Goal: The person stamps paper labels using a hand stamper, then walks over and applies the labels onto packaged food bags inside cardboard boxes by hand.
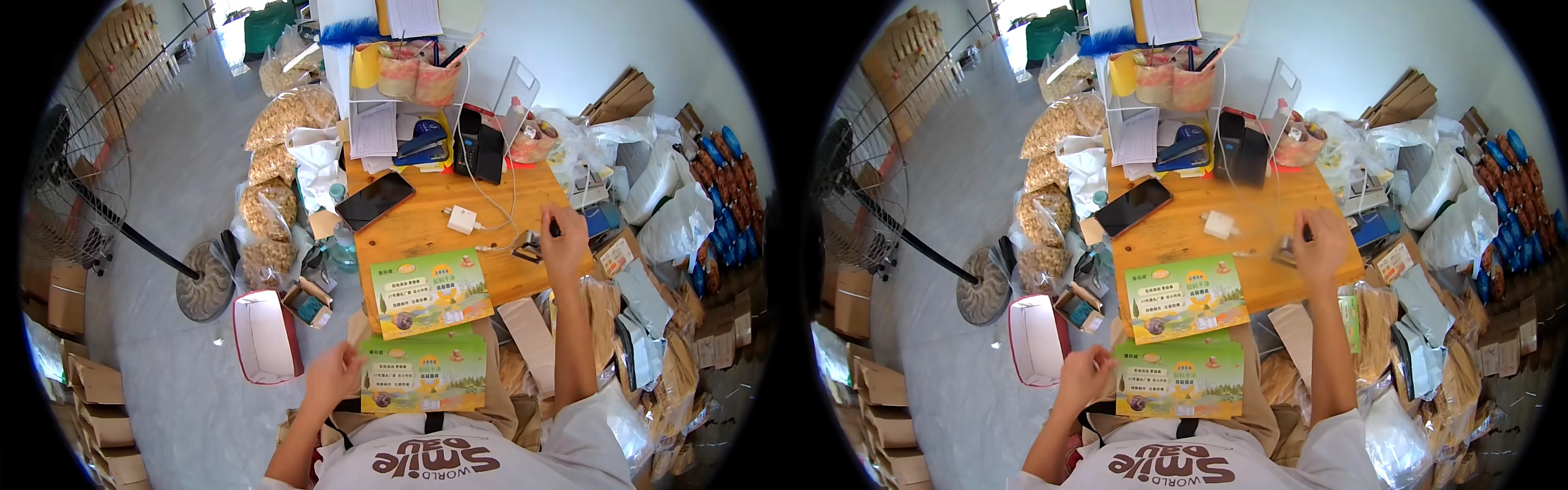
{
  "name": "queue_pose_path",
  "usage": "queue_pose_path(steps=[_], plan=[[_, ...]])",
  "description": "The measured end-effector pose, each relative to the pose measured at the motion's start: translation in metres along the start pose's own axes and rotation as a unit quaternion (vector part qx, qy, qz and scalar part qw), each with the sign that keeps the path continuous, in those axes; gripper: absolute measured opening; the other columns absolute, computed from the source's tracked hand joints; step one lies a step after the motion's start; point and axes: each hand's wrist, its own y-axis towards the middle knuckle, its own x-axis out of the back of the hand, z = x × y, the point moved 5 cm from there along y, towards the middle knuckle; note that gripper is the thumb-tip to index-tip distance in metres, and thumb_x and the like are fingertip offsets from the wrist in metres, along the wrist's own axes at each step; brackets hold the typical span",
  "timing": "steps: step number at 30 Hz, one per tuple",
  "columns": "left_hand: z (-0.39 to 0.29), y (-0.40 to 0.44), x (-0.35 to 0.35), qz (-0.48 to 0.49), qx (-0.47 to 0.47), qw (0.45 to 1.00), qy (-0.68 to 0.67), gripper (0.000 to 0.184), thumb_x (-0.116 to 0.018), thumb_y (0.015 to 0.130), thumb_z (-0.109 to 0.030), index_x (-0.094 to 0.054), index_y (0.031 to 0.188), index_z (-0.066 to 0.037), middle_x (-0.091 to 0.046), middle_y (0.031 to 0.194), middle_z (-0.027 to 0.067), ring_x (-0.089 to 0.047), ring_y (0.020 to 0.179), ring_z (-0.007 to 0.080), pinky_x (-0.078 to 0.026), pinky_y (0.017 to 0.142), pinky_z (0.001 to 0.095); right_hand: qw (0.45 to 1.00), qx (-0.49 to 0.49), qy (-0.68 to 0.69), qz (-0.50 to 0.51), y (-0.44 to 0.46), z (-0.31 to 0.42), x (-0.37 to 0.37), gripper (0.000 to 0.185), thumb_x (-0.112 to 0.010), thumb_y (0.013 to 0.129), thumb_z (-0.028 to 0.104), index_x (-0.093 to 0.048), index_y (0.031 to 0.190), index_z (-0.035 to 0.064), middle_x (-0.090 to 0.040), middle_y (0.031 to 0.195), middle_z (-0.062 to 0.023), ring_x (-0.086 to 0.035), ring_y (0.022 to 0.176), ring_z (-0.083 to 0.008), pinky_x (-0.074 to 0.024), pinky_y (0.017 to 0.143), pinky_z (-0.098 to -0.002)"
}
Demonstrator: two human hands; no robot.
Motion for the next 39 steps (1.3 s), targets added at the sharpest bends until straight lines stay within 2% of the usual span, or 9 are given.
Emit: queue_pose_path(steps=[4,10,17,19,23,26,28,38,39], plan=[[-0.007,0.052,-0.005,-0.120,-0.049,0.980,-0.150,0.032,-0.070,0.077,-0.032,-0.058,0.074,-0.002,-0.058,0.057,0.0077,-0.057,0.053,0.0236,-0.043,0.050,0.0350,0.994,0.020,0.107,0.021,0.004,0.062,-0.004,0.005,-0.065,0.072,0.002,-0.063,0.076,0.0051,-0.058,0.069,-0.0089,-0.055,0.066,-0.0274,-0.0421,0.062,-0.0377],[-0.016,0.078,-0.015,-0.071,0.036,0.983,-0.164,0.037,-0.076,0.074,-0.031,-0.056,0.065,0.000,-0.057,0.055,0.0092,-0.055,0.048,0.0176,-0.041,0.045,0.0301,0.969,0.092,0.219,0.062,0.001,0.144,-0.038,0.010,-0.069,0.070,-0.001,-0.061,0.073,0.0037,-0.055,0.064,-0.0059,-0.053,0.060,-0.0235,-0.0395,0.058,-0.0336],[-0.013,0.079,-0.016,-0.079,0.019,0.982,-0.169,0.038,-0.077,0.073,-0.030,-0.054,0.064,-0.001,-0.056,0.053,0.0083,-0.052,0.046,0.0158,-0.040,0.045,0.0294,0.958,0.133,0.244,0.074,-0.009,0.174,-0.069,0.011,-0.071,0.070,0.002,-0.061,0.075,0.0037,-0.053,0.064,-0.0057,-0.053,0.060,-0.0234,-0.0382,0.057,-0.0339],[-0.015,0.079,-0.017,-0.092,-0.002,0.980,-0.177,0.033,-0.076,0.075,-0.022,-0.054,0.063,-0.001,-0.053,0.050,0.0028,-0.046,0.044,0.0047,-0.033,0.040,0.0224,0.962,0.111,0.237,0.076,-0.010,0.173,-0.072,0.011,-0.071,0.070,0.001,-0.061,0.075,0.0032,-0.053,0.064,-0.0064,-0.052,0.059,-0.0238,-0.0383,0.056,-0.0343],[-0.021,0.076,-0.012,-0.092,0.038,0.974,-0.202,0.033,-0.076,0.074,-0.025,-0.056,0.064,-0.001,-0.054,0.050,0.0037,-0.048,0.044,0.0069,-0.035,0.041,0.0238,0.962,0.074,0.250,0.082,-0.030,0.171,-0.084,0.010,-0.069,0.073,0.005,-0.059,0.073,0.0042,-0.051,0.064,-0.0065,-0.052,0.061,-0.0245,-0.0392,0.057,-0.0351],[-0.024,0.073,-0.006,-0.123,0.036,0.987,-0.098,0.035,-0.077,0.073,-0.029,-0.058,0.065,-0.001,-0.056,0.052,0.0056,-0.052,0.045,0.0107,-0.038,0.043,0.0265,0.962,0.060,0.255,0.075,-0.029,0.174,-0.084,0.009,-0.069,0.073,0.005,-0.060,0.074,0.0036,-0.051,0.064,-0.0071,-0.052,0.061,-0.0254,-0.0401,0.058,-0.0357],[-0.021,0.075,-0.010,-0.108,0.039,0.988,-0.105,0.035,-0.076,0.072,-0.032,-0.060,0.067,-0.001,-0.060,0.057,0.0099,-0.058,0.052,0.0239,-0.042,0.048,0.0337,0.960,0.055,0.263,0.083,-0.027,0.172,-0.083,0.009,-0.069,0.073,0.006,-0.061,0.075,0.0036,-0.055,0.066,-0.0075,-0.054,0.062,-0.0265,-0.0410,0.058,-0.0356],[0.020,0.070,-0.033,-0.100,0.055,0.962,-0.249,0.027,-0.073,0.076,-0.022,-0.062,0.071,0.003,-0.060,0.057,0.0106,-0.057,0.050,0.0185,-0.040,0.047,0.0313,0.973,0.003,0.230,-0.007,0.003,0.153,0.022,0.012,-0.070,0.071,-0.005,-0.065,0.079,0.0010,-0.054,0.063,-0.0074,-0.049,0.057,-0.0230,-0.0364,0.052,-0.0325],[0.012,0.068,-0.023,-0.094,0.045,0.969,-0.222,0.023,-0.071,0.078,-0.017,-0.061,0.072,0.004,-0.060,0.057,0.0091,-0.056,0.049,0.0125,-0.040,0.044,0.0276,0.976,0.012,0.219,0.006,-0.003,0.151,0.024,0.012,-0.069,0.070,-0.006,-0.065,0.078,0.0010,-0.054,0.064,-0.0072,-0.049,0.057,-0.0228,-0.0363,0.052,-0.0321]])
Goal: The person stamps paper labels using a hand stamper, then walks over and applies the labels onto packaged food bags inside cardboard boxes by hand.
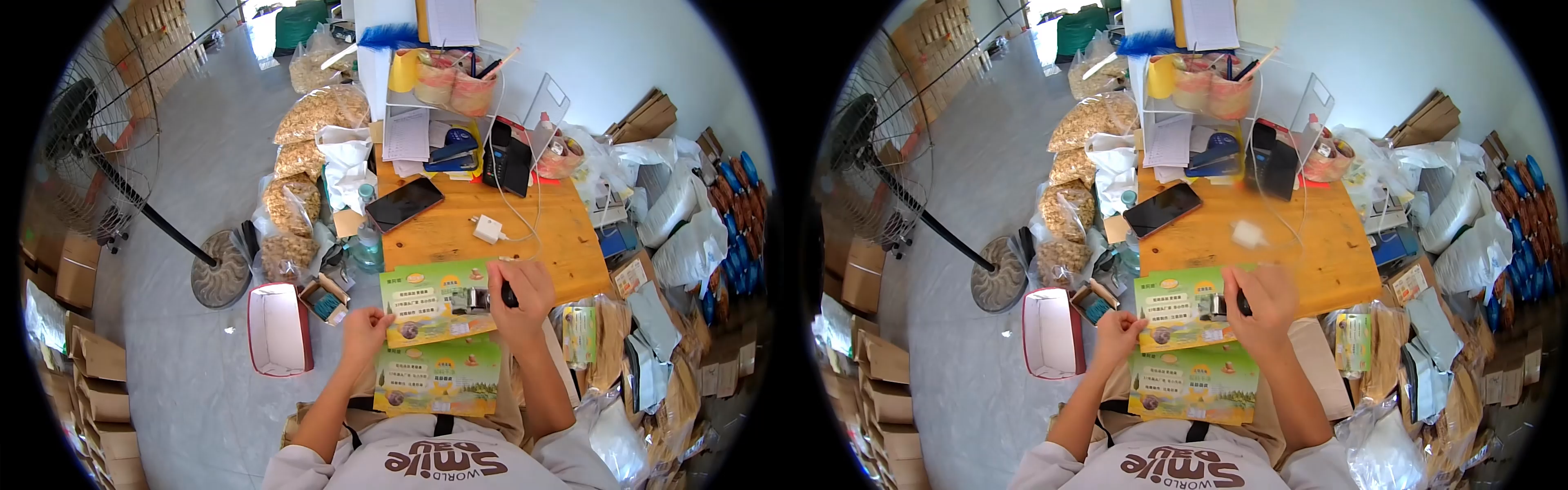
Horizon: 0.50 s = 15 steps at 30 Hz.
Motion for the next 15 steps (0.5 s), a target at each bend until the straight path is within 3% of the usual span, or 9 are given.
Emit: queue_pose_path(steps=[2,5,8,12,15], plan=[[-0.002,0.001,0.004,0.001,-0.028,1.000,0.007,0.018,-0.065,0.082,-0.007,-0.058,0.071,0.005,-0.059,0.055,0.0056,-0.054,0.048,0.0056,-0.039,0.042,0.0234,1.000,0.004,-0.013,0.015,-0.010,-0.001,0.007,0.012,-0.069,0.070,-0.006,-0.065,0.078,0.0010,-0.054,0.064,-0.0071,-0.049,0.057,-0.0225,-0.0362,0.052,-0.0317],[-0.010,-0.002,0.008,-0.014,-0.044,0.999,-0.023,0.017,-0.065,0.081,-0.008,-0.058,0.071,0.004,-0.055,0.052,0.0084,-0.045,0.043,0.0098,-0.035,0.043,0.0286,0.999,-0.020,-0.025,0.029,-0.019,-0.006,0.014,0.013,-0.069,0.070,-0.004,-0.064,0.080,0.0014,-0.055,0.064,-0.0074,-0.051,0.057,-0.0244,-0.0369,0.052,-0.0338],[0.005,-0.001,0.000,0.013,-0.001,0.994,-0.105,0.015,-0.061,0.083,-0.004,-0.057,0.071,0.004,-0.054,0.052,0.0055,-0.042,0.046,0.0059,-0.033,0.044,0.0270,0.999,-0.028,-0.019,0.024,-0.021,-0.009,0.016,0.013,-0.070,0.070,-0.004,-0.064,0.080,0.0015,-0.054,0.064,-0.0075,-0.050,0.057,-0.0244,-0.0366,0.052,-0.0338],[0.003,-0.010,0.000,0.053,0.007,0.994,-0.100,0.012,-0.059,0.085,-0.004,-0.058,0.076,0.004,-0.054,0.054,0.0042,-0.042,0.050,0.0038,-0.033,0.045,0.0258,1.000,-0.008,-0.021,0.011,-0.014,-0.009,0.013,0.013,-0.070,0.069,-0.004,-0.064,0.079,0.0017,-0.054,0.063,-0.0076,-0.050,0.056,-0.0243,-0.0363,0.051,-0.0339],[0.009,-0.030,-0.007,0.124,0.003,0.983,-0.132,0.009,-0.053,0.089,-0.003,-0.060,0.086,0.002,-0.061,0.067,0.0005,-0.050,0.055,0.0023,-0.038,0.047,0.0206,1.000,0.013,-0.012,0.008,-0.010,-0.010,0.001,0.013,-0.070,0.069,-0.004,-0.064,0.079,0.0018,-0.054,0.063,-0.0072,-0.050,0.055,-0.0239,-0.0357,0.051,-0.0339]])
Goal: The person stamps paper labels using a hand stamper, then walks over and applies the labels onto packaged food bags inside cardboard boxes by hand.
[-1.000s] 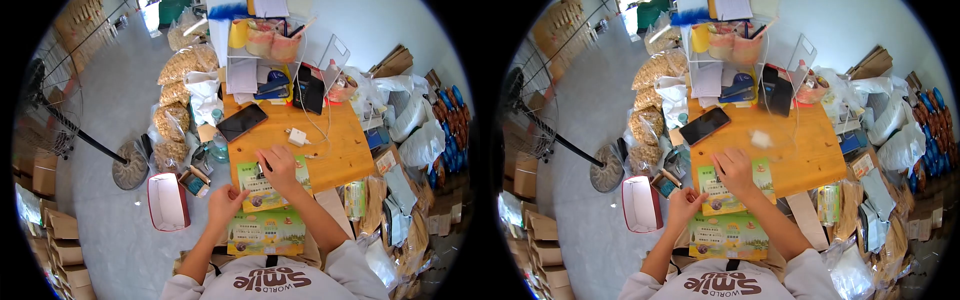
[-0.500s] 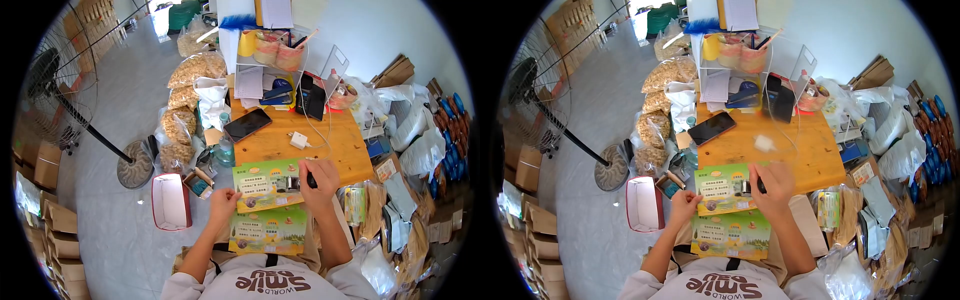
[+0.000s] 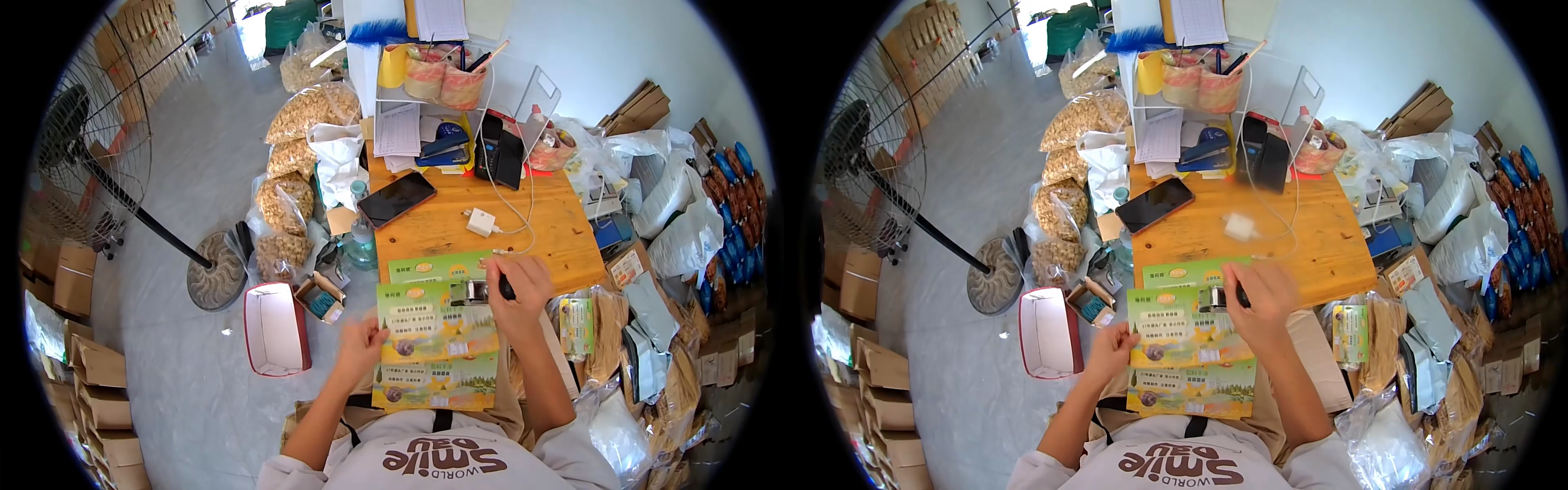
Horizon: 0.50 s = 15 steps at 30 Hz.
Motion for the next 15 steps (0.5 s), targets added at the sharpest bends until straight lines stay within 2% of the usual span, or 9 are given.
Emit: queue_pose_path(steps=[2,3,4,6,7,8,10,14,15], plan=[[-0.019,-0.026,-0.007,0.011,0.000,0.999,0.032,0.011,-0.054,0.089,-0.004,-0.060,0.095,0.002,-0.059,0.069,-0.0020,-0.046,0.057,0.0017,-0.038,0.049,0.0221,1.000,0.009,0.004,0.007,0.004,0.002,-0.009,0.013,-0.070,0.070,-0.003,-0.064,0.080,0.0019,-0.054,0.063,-0.0068,-0.049,0.054,-0.0234,-0.0354,0.050,-0.0339],[-0.003,-0.031,-0.008,-0.004,-0.011,0.998,0.065,0.010,-0.056,0.086,-0.004,-0.060,0.090,0.004,-0.051,0.056,0.0103,-0.043,0.052,0.0106,-0.036,0.050,0.0297,1.000,0.007,0.005,0.021,0.006,0.005,-0.017,0.013,-0.070,0.068,-0.004,-0.064,0.078,0.0022,-0.055,0.064,-0.0064,-0.051,0.057,-0.0236,-0.0367,0.053,-0.0335],[0.001,-0.040,-0.008,-0.003,-0.009,0.998,0.066,0.010,-0.056,0.086,-0.004,-0.060,0.090,0.004,-0.051,0.056,0.0103,-0.043,0.052,0.0106,-0.036,0.050,0.0297,0.999,0.005,0.006,0.035,0.008,0.007,-0.024,0.014,-0.069,0.067,-0.006,-0.064,0.077,0.0026,-0.057,0.066,-0.0060,-0.052,0.059,-0.0238,-0.0380,0.056,-0.0332],[0.004,-0.058,-0.010,0.013,0.013,0.990,0.139,0.010,-0.057,0.084,-0.004,-0.060,0.088,0.004,-0.051,0.057,0.0152,-0.043,0.050,0.0179,-0.036,0.050,0.0328,0.999,0.035,0.004,0.034,0.006,0.005,-0.040,0.015,-0.070,0.067,-0.004,-0.064,0.078,0.0033,-0.056,0.065,-0.0059,-0.051,0.057,-0.0231,-0.0374,0.056,-0.0330],[0.009,-0.065,-0.009,0.015,0.028,0.987,0.155,0.010,-0.058,0.083,-0.006,-0.060,0.086,0.004,-0.052,0.058,0.0182,-0.044,0.049,0.0253,-0.036,0.050,0.0360,0.998,0.050,0.004,0.031,0.006,0.004,-0.048,0.014,-0.071,0.068,-0.003,-0.064,0.078,0.0034,-0.055,0.065,-0.0057,-0.051,0.057,-0.0224,-0.0373,0.055,-0.0328],[0.011,-0.069,-0.008,0.015,0.030,0.987,0.155,0.010,-0.058,0.083,-0.006,-0.060,0.086,0.004,-0.052,0.058,0.0182,-0.044,0.049,0.0253,-0.036,0.050,0.0360,0.997,0.065,0.003,0.028,0.006,0.003,-0.056,0.013,-0.071,0.068,-0.002,-0.063,0.077,0.0034,-0.055,0.065,-0.0056,-0.051,0.056,-0.0218,-0.0372,0.055,-0.0325],[0.013,-0.078,-0.008,0.085,0.069,0.968,0.227,0.017,-0.064,0.081,-0.014,-0.059,0.082,0.002,-0.056,0.060,0.0181,-0.050,0.052,0.0304,-0.040,0.052,0.0386,0.997,0.071,0.011,0.035,0.006,-0.002,-0.072,0.011,-0.070,0.070,0.001,-0.061,0.075,0.0040,-0.052,0.062,-0.0049,-0.051,0.056,-0.0221,-0.0374,0.054,-0.0332],[-0.017,-0.075,0.007,0.093,0.077,0.934,0.336,0.026,-0.069,0.078,-0.025,-0.058,0.078,-0.001,-0.059,0.062,0.0146,-0.058,0.058,0.0317,-0.043,0.054,0.0405,0.994,0.084,0.029,0.070,0.001,-0.008,-0.097,0.013,-0.069,0.072,0.004,-0.057,0.070,0.0047,-0.048,0.060,-0.0049,-0.051,0.057,-0.0235,-0.0379,0.055,-0.0349],[-0.025,-0.068,0.014,0.061,0.070,0.929,0.358,0.029,-0.070,0.077,-0.028,-0.058,0.078,-0.002,-0.060,0.063,0.0127,-0.059,0.060,0.0310,-0.044,0.055,0.0406,0.994,0.083,0.029,0.072,0.002,-0.008,-0.100,0.013,-0.069,0.072,0.004,-0.057,0.070,0.0047,-0.048,0.060,-0.0049,-0.051,0.057,-0.0235,-0.0379,0.055,-0.0349]])
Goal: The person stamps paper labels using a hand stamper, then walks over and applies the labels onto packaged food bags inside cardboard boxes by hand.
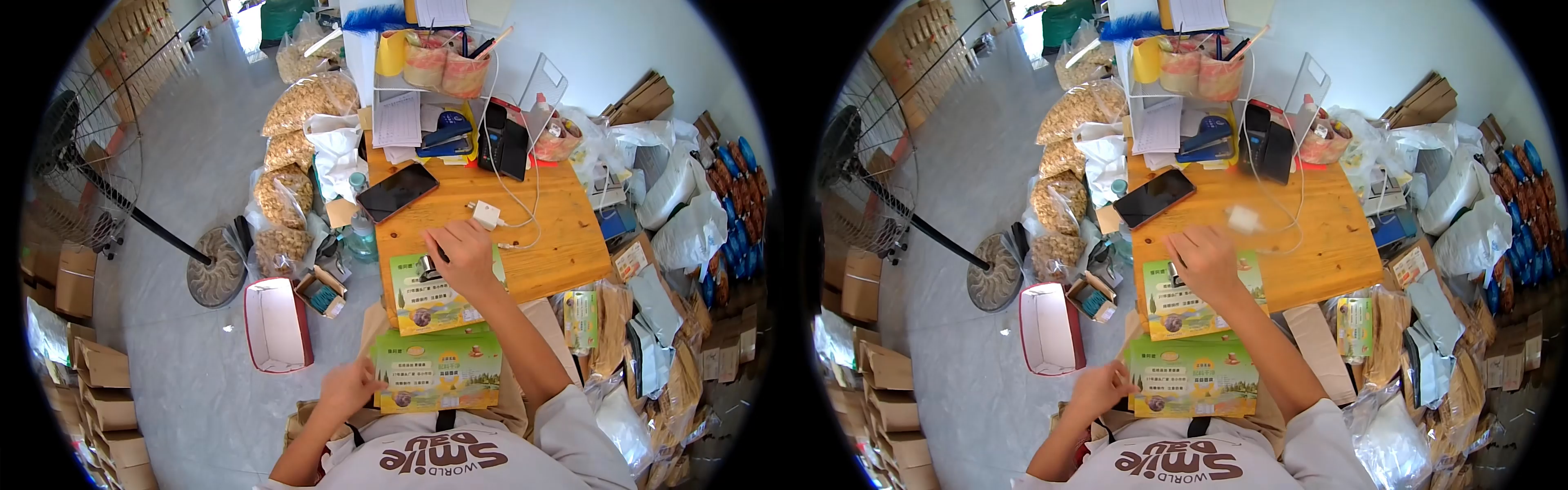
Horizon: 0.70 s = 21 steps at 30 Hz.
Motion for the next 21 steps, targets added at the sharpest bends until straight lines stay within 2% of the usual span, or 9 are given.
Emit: queue_pose_path(steps=[2,3,6,8,12,14,15,17,21], plan=[[-0.005,0.013,0.021,-0.083,-0.030,0.996,0.021,0.030,-0.070,0.076,-0.032,-0.059,0.079,-0.004,-0.061,0.064,0.0100,-0.060,0.062,0.0295,-0.045,0.055,0.0394,0.999,-0.023,0.014,-0.024,0.001,-0.003,-0.002,0.012,-0.069,0.073,0.005,-0.057,0.070,0.0047,-0.047,0.060,-0.0058,-0.050,0.058,-0.0245,-0.0378,0.054,-0.0358],[-0.009,0.024,0.026,-0.080,-0.030,0.996,0.021,0.030,-0.070,0.076,-0.032,-0.059,0.079,-0.004,-0.061,0.064,0.0100,-0.060,0.062,0.0295,-0.045,0.055,0.0394,0.999,-0.025,0.013,-0.023,-0.004,-0.004,-0.006,0.012,-0.069,0.073,0.005,-0.057,0.070,0.0047,-0.047,0.060,-0.0058,-0.050,0.058,-0.0245,-0.0378,0.054,-0.0358],[-0.028,0.058,0.041,-0.151,-0.065,0.985,-0.056,0.034,-0.071,0.076,-0.035,-0.059,0.076,-0.003,-0.060,0.062,0.0108,-0.060,0.060,0.0294,-0.044,0.052,0.0386,0.999,-0.037,0.017,-0.021,-0.019,-0.008,-0.017,0.011,-0.068,0.074,0.006,-0.057,0.071,0.0049,-0.047,0.060,-0.0064,-0.050,0.058,-0.0251,-0.0384,0.055,-0.0360],[-0.037,0.080,0.038,-0.187,-0.071,0.977,-0.074,0.033,-0.073,0.074,-0.031,-0.060,0.069,-0.001,-0.061,0.059,0.0100,-0.059,0.052,0.0239,-0.044,0.050,0.0332,0.998,-0.053,0.025,-0.018,-0.017,-0.008,-0.015,0.011,-0.070,0.071,0.001,-0.060,0.071,0.0035,-0.053,0.062,-0.0085,-0.051,0.056,-0.0252,-0.0368,0.053,-0.0352],[-0.033,0.101,0.021,-0.202,-0.053,0.978,-0.024,0.036,-0.074,0.075,-0.031,-0.059,0.064,-0.001,-0.059,0.054,0.0089,-0.057,0.048,0.0188,-0.043,0.048,0.0306,0.997,-0.067,0.046,0.011,0.005,-0.005,0.013,0.009,-0.069,0.071,-0.001,-0.061,0.073,0.0036,-0.054,0.063,-0.0091,-0.052,0.057,-0.0248,-0.0376,0.053,-0.0341],[-0.015,0.099,0.012,-0.174,-0.017,0.972,-0.156,0.036,-0.075,0.074,-0.030,-0.059,0.065,0.001,-0.058,0.055,0.0105,-0.056,0.048,0.0194,-0.041,0.047,0.0317,0.990,-0.118,0.018,-0.074,0.013,-0.004,0.053,0.008,-0.068,0.072,0.001,-0.061,0.073,0.0039,-0.053,0.064,-0.0089,-0.051,0.059,-0.0269,-0.0389,0.055,-0.0362],[-0.011,0.097,0.010,-0.173,-0.016,0.972,-0.157,0.036,-0.075,0.074,-0.030,-0.059,0.065,0.001,-0.058,0.055,0.0105,-0.056,0.048,0.0194,-0.041,0.047,0.0317,0.990,-0.118,0.019,-0.072,0.015,0.001,0.066,0.008,-0.068,0.072,0.001,-0.061,0.073,0.0039,-0.053,0.064,-0.0089,-0.051,0.059,-0.0269,-0.0389,0.055,-0.0362],[-0.004,0.097,0.009,-0.156,-0.009,0.963,-0.219,0.032,-0.073,0.076,-0.025,-0.060,0.064,0.002,-0.056,0.052,0.0095,-0.052,0.045,0.0141,-0.039,0.044,0.0288,0.976,-0.174,0.029,-0.127,0.013,0.002,0.091,0.009,-0.068,0.071,-0.002,-0.064,0.078,0.0038,-0.057,0.067,-0.0089,-0.052,0.058,-0.0266,-0.0388,0.054,-0.0351],[0.003,0.097,0.003,-0.170,-0.021,0.951,-0.257,0.028,-0.072,0.077,-0.019,-0.061,0.065,0.003,-0.055,0.050,0.0084,-0.048,0.043,0.0113,-0.038,0.043,0.0271,0.985,-0.131,-0.024,-0.107,-0.002,0.004,0.108,0.012,-0.068,0.071,-0.004,-0.065,0.081,0.0032,-0.059,0.068,-0.0086,-0.052,0.058,-0.0262,-0.0387,0.053,-0.0339]])
